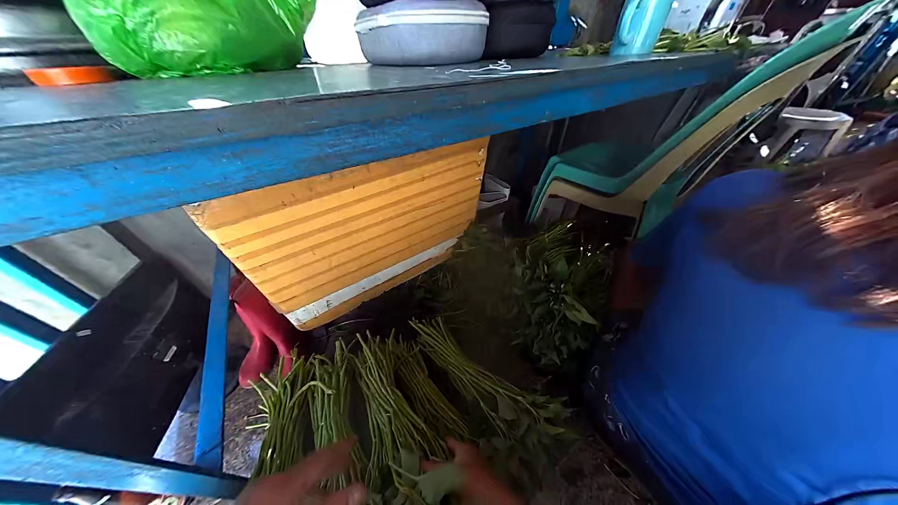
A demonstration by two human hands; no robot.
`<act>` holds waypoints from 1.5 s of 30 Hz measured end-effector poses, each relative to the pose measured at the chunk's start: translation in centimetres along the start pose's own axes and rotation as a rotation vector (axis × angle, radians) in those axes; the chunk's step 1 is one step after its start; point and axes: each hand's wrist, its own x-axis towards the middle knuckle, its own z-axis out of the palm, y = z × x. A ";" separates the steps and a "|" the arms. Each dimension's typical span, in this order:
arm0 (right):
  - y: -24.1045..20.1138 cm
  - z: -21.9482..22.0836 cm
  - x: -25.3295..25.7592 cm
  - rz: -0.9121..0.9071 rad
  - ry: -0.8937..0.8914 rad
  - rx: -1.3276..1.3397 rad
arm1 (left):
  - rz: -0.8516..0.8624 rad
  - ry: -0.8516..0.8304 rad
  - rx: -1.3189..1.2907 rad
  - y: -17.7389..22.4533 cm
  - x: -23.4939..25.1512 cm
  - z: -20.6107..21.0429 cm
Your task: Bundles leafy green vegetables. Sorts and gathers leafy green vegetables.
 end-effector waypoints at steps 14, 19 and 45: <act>-1.3 3.5 -2.3 0.038 0.076 -0.380 | -0.083 -0.484 0.935 -10.3 24.2 4.8; -0.4 6.0 -1.5 -0.002 0.067 -0.308 | -0.139 -0.305 0.852 -15.1 23.0 4.0; -9.6 3.1 0.5 -0.010 0.032 -1.000 | 0.312 -0.195 0.210 -15.3 14.0 4.8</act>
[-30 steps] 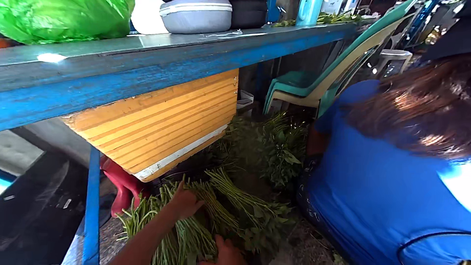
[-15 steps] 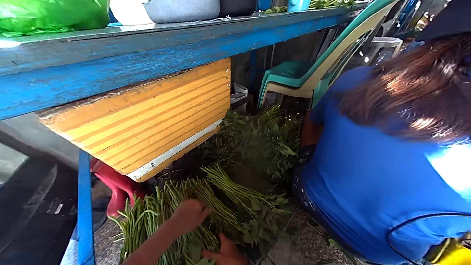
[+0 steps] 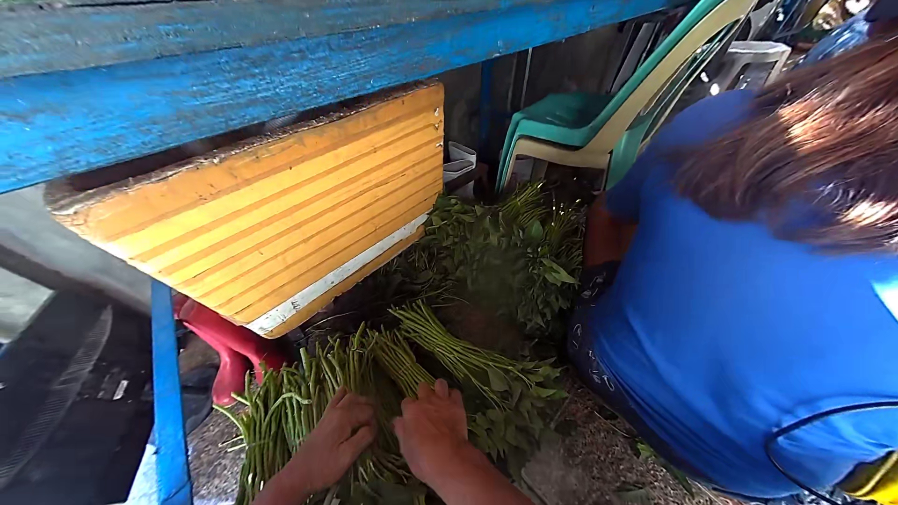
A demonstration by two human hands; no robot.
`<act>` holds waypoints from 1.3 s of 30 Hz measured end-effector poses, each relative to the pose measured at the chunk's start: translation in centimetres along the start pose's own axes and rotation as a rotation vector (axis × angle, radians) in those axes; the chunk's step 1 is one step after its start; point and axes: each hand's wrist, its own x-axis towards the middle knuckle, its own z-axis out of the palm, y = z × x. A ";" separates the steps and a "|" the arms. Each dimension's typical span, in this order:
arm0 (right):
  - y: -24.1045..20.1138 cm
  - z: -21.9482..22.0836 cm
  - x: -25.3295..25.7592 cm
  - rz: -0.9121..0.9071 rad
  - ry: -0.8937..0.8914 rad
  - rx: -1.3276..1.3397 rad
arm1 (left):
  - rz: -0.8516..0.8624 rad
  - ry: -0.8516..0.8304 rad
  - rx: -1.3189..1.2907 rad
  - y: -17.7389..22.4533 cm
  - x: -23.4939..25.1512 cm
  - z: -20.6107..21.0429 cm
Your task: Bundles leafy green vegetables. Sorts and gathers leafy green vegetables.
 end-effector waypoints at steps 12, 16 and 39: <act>6.5 5.3 1.1 -0.436 0.077 -0.299 | -0.104 -0.030 0.145 -0.1 1.3 1.3; 7.5 6.0 -1.1 -0.310 0.027 -0.071 | -0.264 -0.218 0.247 2.0 3.5 1.3; 8.1 4.0 -3.8 -0.434 -0.122 -0.227 | -0.064 -0.078 0.057 -1.2 2.2 -0.1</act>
